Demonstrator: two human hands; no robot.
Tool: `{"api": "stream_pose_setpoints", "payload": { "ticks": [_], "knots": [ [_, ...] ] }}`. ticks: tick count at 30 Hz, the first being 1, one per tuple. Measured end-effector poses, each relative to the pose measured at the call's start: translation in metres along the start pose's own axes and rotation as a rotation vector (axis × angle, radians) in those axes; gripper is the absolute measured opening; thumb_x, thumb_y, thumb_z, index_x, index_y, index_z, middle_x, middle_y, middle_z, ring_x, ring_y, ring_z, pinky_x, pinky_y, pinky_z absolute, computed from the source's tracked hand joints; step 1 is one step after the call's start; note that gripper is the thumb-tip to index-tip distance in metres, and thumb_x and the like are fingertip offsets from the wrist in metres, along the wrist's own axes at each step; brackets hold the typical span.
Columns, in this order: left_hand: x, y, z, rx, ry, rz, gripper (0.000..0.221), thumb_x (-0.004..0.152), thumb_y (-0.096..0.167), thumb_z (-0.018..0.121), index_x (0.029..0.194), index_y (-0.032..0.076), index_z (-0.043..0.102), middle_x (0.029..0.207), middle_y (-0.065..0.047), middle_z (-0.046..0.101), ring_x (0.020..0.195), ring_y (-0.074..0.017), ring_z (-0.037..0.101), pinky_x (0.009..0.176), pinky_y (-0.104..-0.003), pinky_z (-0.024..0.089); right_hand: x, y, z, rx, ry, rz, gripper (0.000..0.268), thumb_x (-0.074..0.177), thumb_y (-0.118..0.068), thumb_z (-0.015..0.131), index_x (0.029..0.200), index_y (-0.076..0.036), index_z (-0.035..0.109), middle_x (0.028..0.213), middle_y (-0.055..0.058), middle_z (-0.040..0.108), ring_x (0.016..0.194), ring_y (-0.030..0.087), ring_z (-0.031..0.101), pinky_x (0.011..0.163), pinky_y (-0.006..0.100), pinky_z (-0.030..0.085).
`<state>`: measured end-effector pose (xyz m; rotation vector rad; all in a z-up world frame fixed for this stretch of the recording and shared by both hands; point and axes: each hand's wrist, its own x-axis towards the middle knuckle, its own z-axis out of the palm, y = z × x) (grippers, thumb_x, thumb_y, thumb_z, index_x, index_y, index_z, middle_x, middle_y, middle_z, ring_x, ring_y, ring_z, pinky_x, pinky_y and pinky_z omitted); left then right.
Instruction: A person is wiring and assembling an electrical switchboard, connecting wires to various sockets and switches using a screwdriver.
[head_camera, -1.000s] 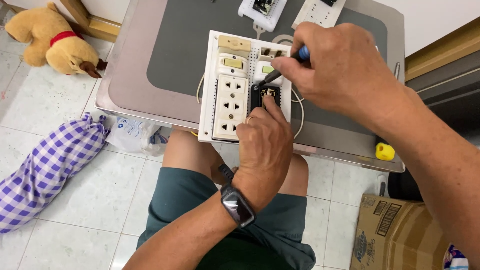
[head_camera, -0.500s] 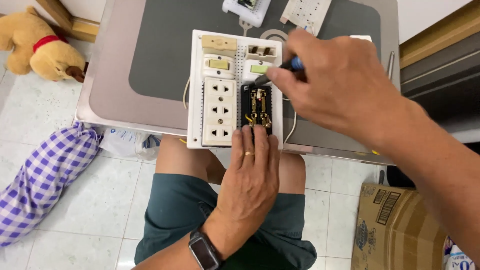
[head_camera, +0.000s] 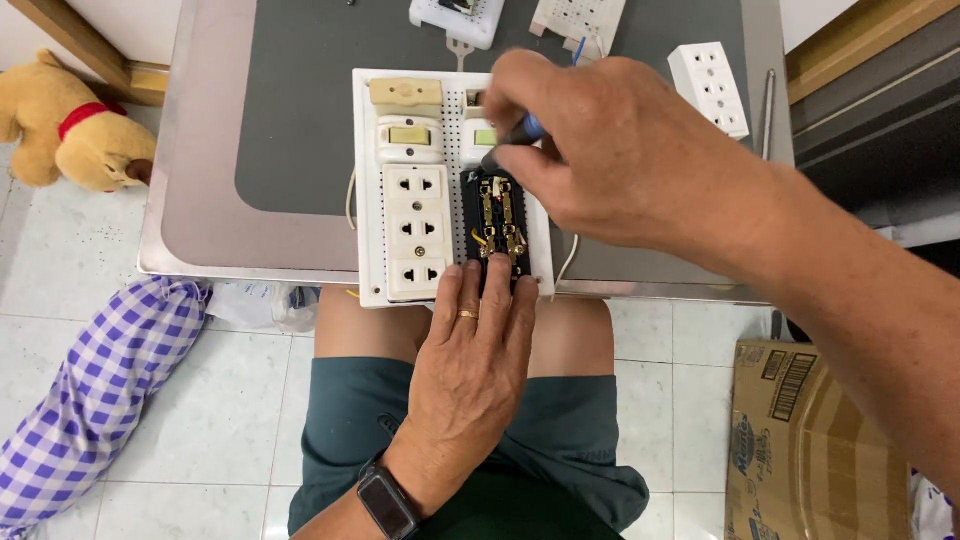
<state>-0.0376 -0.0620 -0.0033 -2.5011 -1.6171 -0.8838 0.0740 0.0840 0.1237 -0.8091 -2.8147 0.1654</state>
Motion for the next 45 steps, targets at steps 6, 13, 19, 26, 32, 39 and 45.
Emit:
{"api": "stream_pose_setpoints", "payload": {
  "ticks": [6,13,19,26,32,39,45],
  "knots": [
    [-0.003,0.003,0.005,0.068,0.004,-0.025,0.042,0.087,0.011,0.055,0.126,-0.005,0.057,0.134,-0.033,0.047,0.119,-0.0455,0.057,0.111,-0.049,0.032,-0.003,0.023,0.014,-0.358,0.166,0.03,0.038,0.107,-0.027,0.082,0.077,-0.007,0.069,0.048,0.001,0.052,0.032,0.012,0.037,0.033,0.024,0.029],
    [-0.009,-0.001,0.011,-0.018,0.031,-0.03,0.046,0.086,0.009,0.058,0.13,-0.004,0.055,0.139,-0.032,0.046,0.121,-0.0439,0.057,0.115,-0.05,0.028,-0.005,0.021,0.0,-0.335,-0.063,0.0,0.023,0.1,-0.019,0.076,0.096,-0.002,0.062,0.057,0.006,0.06,0.033,0.017,0.047,0.034,0.028,0.036],
    [-0.012,-0.003,0.02,0.009,0.073,-0.022,0.048,0.086,0.009,0.063,0.132,-0.001,0.055,0.141,-0.028,0.047,0.125,-0.0409,0.056,0.116,-0.048,0.027,-0.011,0.023,-0.01,-0.251,-0.091,0.107,0.025,0.102,-0.024,0.073,0.098,-0.002,0.062,0.063,0.012,0.063,0.045,0.022,0.057,0.038,0.032,0.043],
    [-0.008,0.0,0.018,0.011,0.116,-0.057,0.044,0.085,0.008,0.066,0.128,0.0,0.057,0.138,-0.026,0.05,0.122,-0.0388,0.058,0.115,-0.047,0.03,-0.01,0.039,-0.001,-0.478,-0.038,-0.126,0.031,0.106,-0.031,0.077,0.095,-0.002,0.072,0.061,0.007,0.063,0.037,0.015,0.049,0.038,0.024,0.038],
    [0.021,0.006,-0.013,-0.008,0.186,-0.062,0.026,0.084,0.006,0.062,0.108,-0.006,0.059,0.111,-0.023,0.052,0.091,-0.0323,0.052,0.095,-0.044,0.041,0.007,0.009,-0.02,-0.345,-0.251,-0.005,0.02,0.095,-0.012,0.064,0.111,-0.002,0.058,0.067,0.012,0.067,0.037,0.022,0.059,0.032,0.03,0.045],
    [0.024,-0.014,0.004,0.072,0.017,0.053,0.042,0.09,0.019,0.056,0.126,-0.002,0.054,0.138,-0.024,0.046,0.127,-0.0416,0.046,0.112,-0.051,0.031,0.006,0.011,0.002,-0.383,-0.011,-0.047,0.036,0.108,-0.033,0.073,0.09,-0.002,0.066,0.064,0.009,0.062,0.041,0.02,0.051,0.046,0.029,0.045],
    [0.02,-0.009,0.007,0.049,0.178,-0.141,0.045,0.09,0.025,0.068,0.126,0.0,0.058,0.134,-0.027,0.051,0.131,-0.0448,0.044,0.113,-0.059,0.026,-0.022,-0.008,0.009,0.219,0.138,0.158,0.02,0.089,0.008,0.06,0.108,0.001,0.058,0.073,0.009,0.068,0.044,0.012,0.053,0.035,0.026,0.032]
  ]
}}
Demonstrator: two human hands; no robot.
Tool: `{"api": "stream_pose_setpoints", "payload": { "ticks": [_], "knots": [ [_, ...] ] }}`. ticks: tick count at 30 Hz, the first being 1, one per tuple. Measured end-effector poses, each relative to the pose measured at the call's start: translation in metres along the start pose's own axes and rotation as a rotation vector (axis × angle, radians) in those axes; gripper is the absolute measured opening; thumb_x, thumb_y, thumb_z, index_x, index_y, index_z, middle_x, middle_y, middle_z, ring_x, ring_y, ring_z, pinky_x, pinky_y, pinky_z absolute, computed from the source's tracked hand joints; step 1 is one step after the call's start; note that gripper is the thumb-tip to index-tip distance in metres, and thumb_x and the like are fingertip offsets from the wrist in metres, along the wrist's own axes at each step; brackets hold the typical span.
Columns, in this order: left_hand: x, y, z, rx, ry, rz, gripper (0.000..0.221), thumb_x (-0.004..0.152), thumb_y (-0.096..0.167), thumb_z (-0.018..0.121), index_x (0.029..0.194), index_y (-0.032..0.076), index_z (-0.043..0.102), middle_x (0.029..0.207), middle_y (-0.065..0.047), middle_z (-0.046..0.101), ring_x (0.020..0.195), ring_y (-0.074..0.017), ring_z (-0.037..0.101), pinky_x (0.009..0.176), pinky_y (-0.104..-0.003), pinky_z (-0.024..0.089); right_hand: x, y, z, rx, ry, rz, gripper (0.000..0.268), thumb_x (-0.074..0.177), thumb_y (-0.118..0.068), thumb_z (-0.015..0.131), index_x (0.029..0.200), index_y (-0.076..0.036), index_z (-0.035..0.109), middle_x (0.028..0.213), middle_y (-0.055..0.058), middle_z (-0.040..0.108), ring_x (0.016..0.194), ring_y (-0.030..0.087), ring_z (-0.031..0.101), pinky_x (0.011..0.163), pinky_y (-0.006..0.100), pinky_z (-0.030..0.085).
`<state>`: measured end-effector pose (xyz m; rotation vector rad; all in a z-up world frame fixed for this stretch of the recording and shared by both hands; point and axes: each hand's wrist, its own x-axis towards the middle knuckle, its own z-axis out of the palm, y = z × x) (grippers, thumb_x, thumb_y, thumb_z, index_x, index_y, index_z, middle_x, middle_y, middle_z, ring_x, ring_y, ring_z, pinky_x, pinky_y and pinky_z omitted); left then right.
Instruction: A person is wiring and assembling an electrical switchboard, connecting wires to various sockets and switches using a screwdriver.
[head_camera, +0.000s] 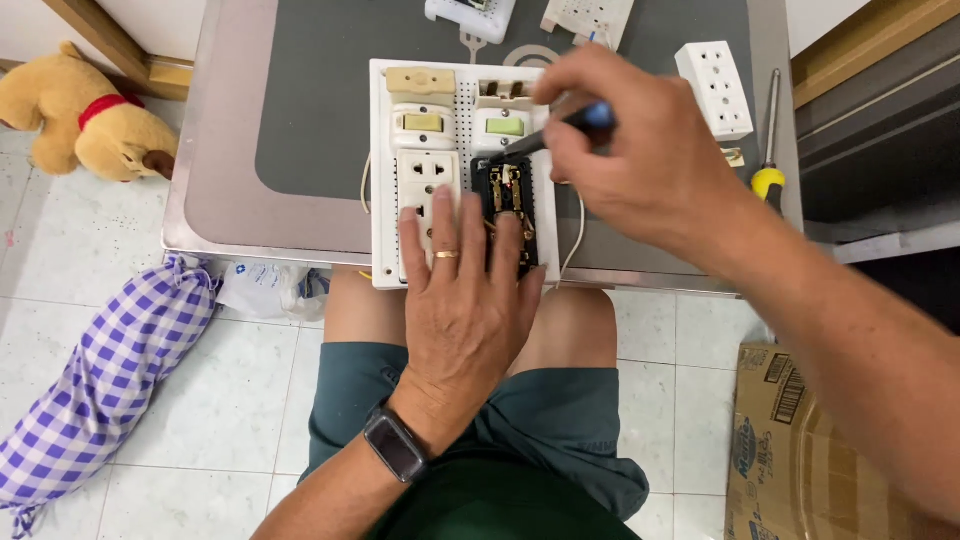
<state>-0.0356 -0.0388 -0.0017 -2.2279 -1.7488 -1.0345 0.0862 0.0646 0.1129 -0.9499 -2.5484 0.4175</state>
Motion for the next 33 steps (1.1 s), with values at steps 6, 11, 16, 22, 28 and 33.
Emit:
{"api": "stream_pose_setpoints", "payload": {
  "ticks": [6,11,16,22,28,33],
  "knots": [
    [-0.001,0.013,0.009,0.138,0.026,-0.075,0.055,0.087,0.033,0.07,0.122,-0.006,0.055,0.115,-0.038,0.059,0.129,-0.0488,0.043,0.109,-0.064,0.026,-0.026,0.009,0.019,0.284,0.183,0.326,0.014,0.099,-0.001,0.059,0.112,0.002,0.055,0.073,0.005,0.056,0.062,0.013,0.066,0.053,0.022,0.049],
    [-0.001,0.015,0.012,-0.125,0.081,-0.211,0.047,0.078,0.015,0.072,0.12,0.001,0.058,0.118,-0.03,0.055,0.131,-0.0486,0.037,0.109,-0.064,0.02,-0.034,0.001,0.023,0.156,0.242,0.226,0.018,0.096,0.009,0.062,0.112,0.006,0.055,0.083,0.01,0.066,0.063,0.016,0.065,0.059,0.023,0.047],
    [0.0,0.018,0.015,-0.086,0.146,-0.219,0.038,0.082,0.008,0.071,0.118,0.002,0.061,0.119,-0.029,0.056,0.129,-0.0454,0.041,0.107,-0.063,0.026,-0.032,0.001,0.018,0.156,0.204,0.251,0.018,0.096,0.013,0.06,0.113,0.011,0.054,0.084,0.016,0.065,0.068,0.018,0.064,0.059,0.024,0.051],
    [-0.002,0.018,0.017,0.038,0.022,-0.222,0.05,0.085,0.024,0.065,0.126,-0.004,0.058,0.128,-0.041,0.054,0.134,-0.0511,0.035,0.11,-0.063,0.021,-0.031,0.016,0.017,0.091,0.144,0.231,0.016,0.099,0.016,0.057,0.114,0.013,0.052,0.077,0.017,0.061,0.063,0.02,0.062,0.054,0.026,0.05],
    [-0.001,0.013,0.015,-0.055,0.069,-0.201,0.039,0.088,0.016,0.064,0.12,-0.005,0.057,0.114,-0.043,0.061,0.131,-0.0489,0.044,0.108,-0.063,0.025,-0.027,0.01,0.013,-0.004,0.137,0.266,0.024,0.098,0.02,0.059,0.121,0.016,0.051,0.081,0.017,0.062,0.058,0.018,0.058,0.052,0.024,0.044],
    [-0.003,0.013,0.015,-0.07,0.114,-0.208,0.032,0.091,0.014,0.064,0.118,-0.004,0.06,0.112,-0.04,0.065,0.13,-0.0461,0.048,0.108,-0.06,0.028,-0.024,0.015,0.01,-0.012,0.125,0.298,0.026,0.099,0.021,0.061,0.123,0.017,0.051,0.082,0.018,0.06,0.057,0.019,0.055,0.051,0.025,0.044]
  ]
}}
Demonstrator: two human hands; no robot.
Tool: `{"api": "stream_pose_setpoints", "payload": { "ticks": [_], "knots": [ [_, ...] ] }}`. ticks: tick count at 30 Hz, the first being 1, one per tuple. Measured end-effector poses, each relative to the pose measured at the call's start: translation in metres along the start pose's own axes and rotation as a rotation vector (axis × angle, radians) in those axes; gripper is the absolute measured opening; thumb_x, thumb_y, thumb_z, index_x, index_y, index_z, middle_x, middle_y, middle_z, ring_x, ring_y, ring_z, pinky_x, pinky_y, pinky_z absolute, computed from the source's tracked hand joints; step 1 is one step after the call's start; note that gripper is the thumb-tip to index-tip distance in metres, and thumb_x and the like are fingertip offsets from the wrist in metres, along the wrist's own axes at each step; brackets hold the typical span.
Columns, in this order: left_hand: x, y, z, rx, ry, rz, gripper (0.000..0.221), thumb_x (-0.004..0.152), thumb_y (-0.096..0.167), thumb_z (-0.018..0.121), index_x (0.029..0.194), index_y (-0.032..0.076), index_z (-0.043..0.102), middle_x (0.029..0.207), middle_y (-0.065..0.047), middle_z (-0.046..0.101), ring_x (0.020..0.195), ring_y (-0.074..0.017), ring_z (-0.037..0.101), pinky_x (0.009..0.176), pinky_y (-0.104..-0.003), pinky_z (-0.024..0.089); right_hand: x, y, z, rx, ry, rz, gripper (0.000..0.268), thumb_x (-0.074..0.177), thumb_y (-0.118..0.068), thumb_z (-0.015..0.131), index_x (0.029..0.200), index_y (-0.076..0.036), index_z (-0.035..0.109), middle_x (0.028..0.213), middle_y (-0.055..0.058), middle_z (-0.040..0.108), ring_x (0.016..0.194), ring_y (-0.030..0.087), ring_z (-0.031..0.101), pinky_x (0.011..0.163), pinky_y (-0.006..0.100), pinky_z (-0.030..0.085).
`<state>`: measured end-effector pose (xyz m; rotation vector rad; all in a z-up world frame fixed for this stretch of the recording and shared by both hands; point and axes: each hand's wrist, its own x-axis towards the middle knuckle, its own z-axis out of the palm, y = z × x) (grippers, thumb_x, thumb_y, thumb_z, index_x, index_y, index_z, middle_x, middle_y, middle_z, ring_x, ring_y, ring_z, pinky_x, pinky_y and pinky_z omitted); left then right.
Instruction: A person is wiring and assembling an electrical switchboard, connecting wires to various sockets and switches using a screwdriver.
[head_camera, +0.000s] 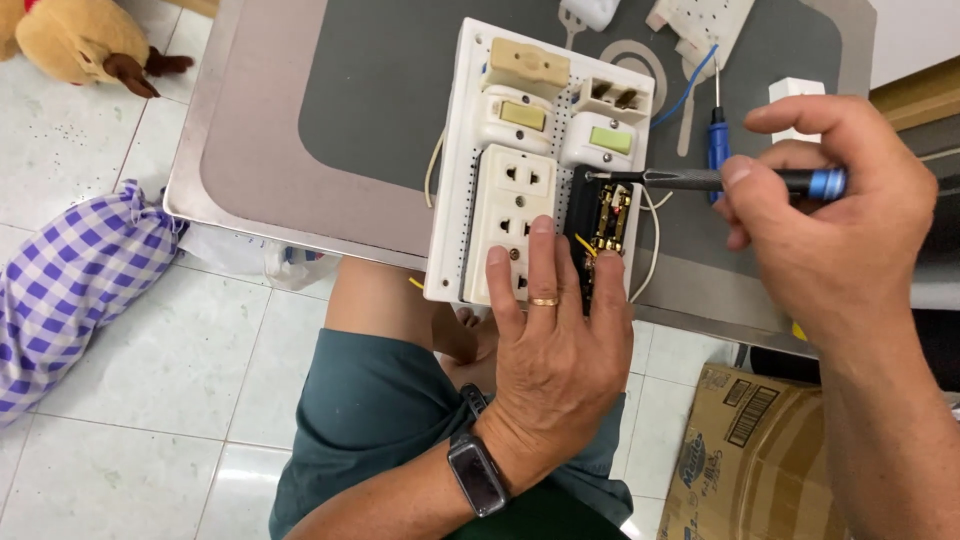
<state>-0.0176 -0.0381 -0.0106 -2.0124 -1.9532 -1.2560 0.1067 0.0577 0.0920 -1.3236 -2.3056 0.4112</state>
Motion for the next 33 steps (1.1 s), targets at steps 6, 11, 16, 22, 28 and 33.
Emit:
{"api": "stream_pose_setpoints", "payload": {
  "ticks": [6,11,16,22,28,33],
  "knots": [
    [0.006,0.003,-0.008,0.131,-0.003,-0.038,0.02,0.092,0.013,0.067,0.109,0.002,0.066,0.099,-0.029,0.07,0.124,-0.0416,0.057,0.108,-0.057,0.03,-0.005,0.007,0.004,0.101,0.031,0.096,0.019,0.105,0.019,0.057,0.123,0.014,0.049,0.082,0.017,0.058,0.07,0.021,0.06,0.057,0.026,0.049],
    [0.007,0.001,-0.009,0.192,-0.044,0.01,0.022,0.093,0.016,0.064,0.111,0.004,0.065,0.097,-0.028,0.069,0.121,-0.0386,0.057,0.112,-0.056,0.027,-0.014,0.017,0.007,0.143,0.051,0.102,0.009,0.107,0.017,0.056,0.115,0.015,0.053,0.084,0.019,0.058,0.067,0.02,0.057,0.056,0.026,0.048],
    [0.007,-0.002,-0.009,0.197,-0.058,0.048,0.028,0.093,0.02,0.064,0.113,0.002,0.067,0.095,-0.028,0.068,0.118,-0.0407,0.057,0.111,-0.058,0.028,-0.007,-0.001,0.003,0.035,0.015,0.101,0.002,0.104,0.015,0.062,0.104,0.014,0.06,0.077,0.016,0.06,0.057,0.017,0.053,0.05,0.023,0.042],
    [0.01,-0.004,-0.009,0.172,-0.081,0.081,0.035,0.092,0.022,0.061,0.113,-0.005,0.066,0.096,-0.032,0.066,0.115,-0.044,0.055,0.11,-0.061,0.03,0.012,-0.013,-0.009,-0.245,-0.072,0.013,0.004,0.099,0.006,0.073,0.099,0.009,0.071,0.071,0.01,0.061,0.053,0.014,0.043,0.046,0.025,0.03],
    [0.009,-0.007,-0.01,0.173,-0.107,0.112,0.045,0.087,0.031,0.066,0.115,-0.004,0.066,0.098,-0.026,0.064,0.117,-0.0424,0.053,0.11,-0.062,0.026,0.043,-0.029,-0.023,-0.283,-0.296,0.03,0.013,0.09,-0.002,0.072,0.102,0.001,0.069,0.076,0.008,0.067,0.059,0.016,0.057,0.049,0.027,0.042],
    [0.008,-0.009,-0.011,0.13,-0.121,0.125,0.052,0.089,0.038,0.067,0.116,-0.006,0.065,0.096,-0.026,0.061,0.117,-0.0437,0.05,0.107,-0.065,0.026,0.053,-0.041,-0.017,-0.273,-0.334,-0.065,0.011,0.087,-0.001,0.07,0.098,-0.001,0.07,0.074,0.007,0.068,0.053,0.015,0.054,0.046,0.028,0.039]
  ]
}}
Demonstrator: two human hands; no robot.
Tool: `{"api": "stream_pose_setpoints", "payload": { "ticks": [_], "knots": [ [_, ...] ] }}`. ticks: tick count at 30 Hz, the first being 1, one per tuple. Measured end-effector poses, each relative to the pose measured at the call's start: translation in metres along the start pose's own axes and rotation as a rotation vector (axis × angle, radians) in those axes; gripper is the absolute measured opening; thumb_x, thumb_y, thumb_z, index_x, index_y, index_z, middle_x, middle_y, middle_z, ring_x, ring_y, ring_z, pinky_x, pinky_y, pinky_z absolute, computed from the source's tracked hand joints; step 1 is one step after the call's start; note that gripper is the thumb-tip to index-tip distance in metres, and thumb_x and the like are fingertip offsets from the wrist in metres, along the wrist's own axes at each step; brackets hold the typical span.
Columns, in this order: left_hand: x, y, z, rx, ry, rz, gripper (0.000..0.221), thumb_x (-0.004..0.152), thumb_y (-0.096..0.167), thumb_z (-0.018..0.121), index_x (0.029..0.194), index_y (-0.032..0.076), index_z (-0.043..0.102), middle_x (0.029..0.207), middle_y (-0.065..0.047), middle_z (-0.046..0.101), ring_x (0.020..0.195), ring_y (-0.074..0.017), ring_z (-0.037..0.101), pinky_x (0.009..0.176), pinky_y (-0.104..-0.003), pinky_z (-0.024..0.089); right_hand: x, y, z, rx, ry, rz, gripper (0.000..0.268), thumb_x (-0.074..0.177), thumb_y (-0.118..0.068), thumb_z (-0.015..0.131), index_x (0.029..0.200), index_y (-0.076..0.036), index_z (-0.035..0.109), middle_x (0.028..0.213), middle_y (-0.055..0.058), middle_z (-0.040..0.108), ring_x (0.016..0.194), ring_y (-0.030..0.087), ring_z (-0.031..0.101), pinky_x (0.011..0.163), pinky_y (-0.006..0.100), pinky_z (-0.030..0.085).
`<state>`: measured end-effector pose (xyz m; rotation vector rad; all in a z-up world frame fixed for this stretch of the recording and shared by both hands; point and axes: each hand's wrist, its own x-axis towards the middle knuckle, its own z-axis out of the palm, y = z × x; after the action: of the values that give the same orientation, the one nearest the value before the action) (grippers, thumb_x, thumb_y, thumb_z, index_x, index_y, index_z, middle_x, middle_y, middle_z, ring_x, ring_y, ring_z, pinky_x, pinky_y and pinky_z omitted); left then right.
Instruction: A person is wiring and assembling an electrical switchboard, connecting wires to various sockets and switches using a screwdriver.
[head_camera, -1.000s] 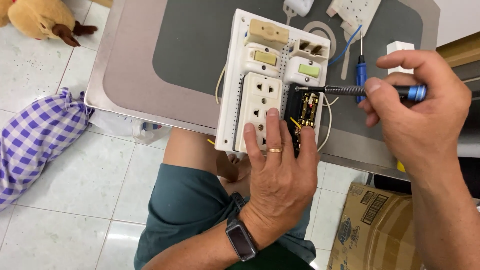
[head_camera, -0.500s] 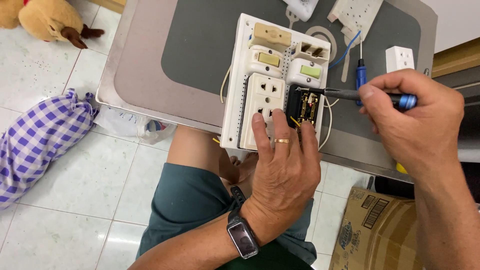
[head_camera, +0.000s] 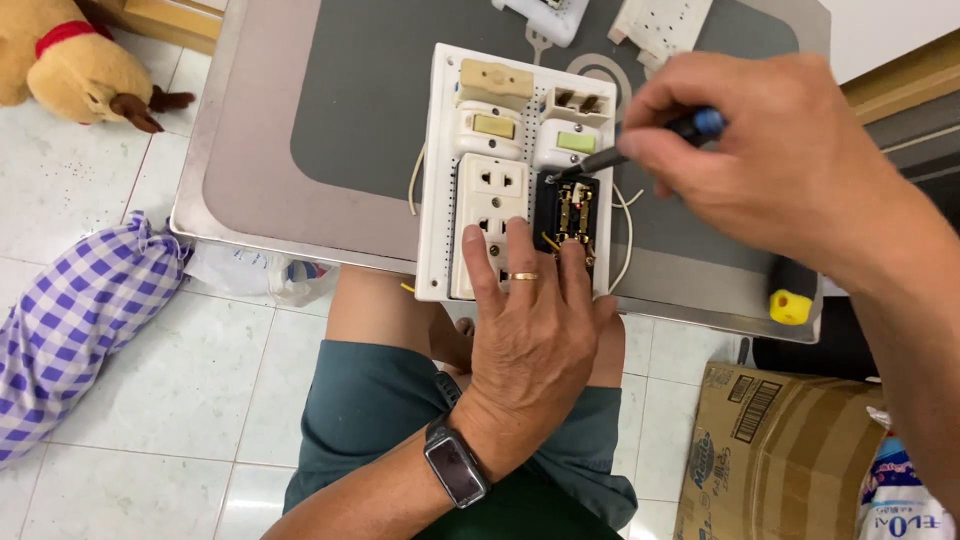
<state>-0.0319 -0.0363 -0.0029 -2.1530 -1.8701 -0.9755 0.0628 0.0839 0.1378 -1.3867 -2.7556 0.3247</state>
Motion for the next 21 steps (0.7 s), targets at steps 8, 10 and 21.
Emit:
{"api": "stream_pose_setpoints", "payload": {
  "ticks": [8,10,21],
  "knots": [
    [0.005,-0.002,-0.007,-0.018,-0.01,0.024,0.044,0.09,0.03,0.064,0.112,-0.008,0.063,0.098,-0.022,0.06,0.115,-0.0463,0.05,0.107,-0.067,0.026,0.008,-0.02,-0.002,-0.101,-0.006,-0.199,0.044,0.078,0.0,0.061,0.122,-0.002,0.057,0.088,0.009,0.068,0.054,0.025,0.062,0.047,0.039,0.047],
    [0.005,-0.002,-0.005,-0.008,-0.008,0.035,0.044,0.09,0.032,0.066,0.11,-0.007,0.063,0.102,-0.02,0.06,0.114,-0.0452,0.049,0.106,-0.068,0.026,0.011,-0.013,0.009,-0.133,0.091,-0.286,0.031,0.086,0.001,0.064,0.116,0.001,0.057,0.079,0.012,0.067,0.049,0.024,0.058,0.043,0.038,0.043],
    [0.005,-0.002,-0.002,0.037,0.005,0.045,0.048,0.088,0.037,0.072,0.113,-0.003,0.063,0.085,-0.022,0.057,0.114,-0.0416,0.046,0.106,-0.066,0.028,0.006,0.003,0.015,0.027,0.124,-0.403,0.042,0.081,0.011,0.061,0.121,0.0,0.054,0.08,0.006,0.063,0.055,0.02,0.059,0.045,0.034,0.045]
  ]
}}
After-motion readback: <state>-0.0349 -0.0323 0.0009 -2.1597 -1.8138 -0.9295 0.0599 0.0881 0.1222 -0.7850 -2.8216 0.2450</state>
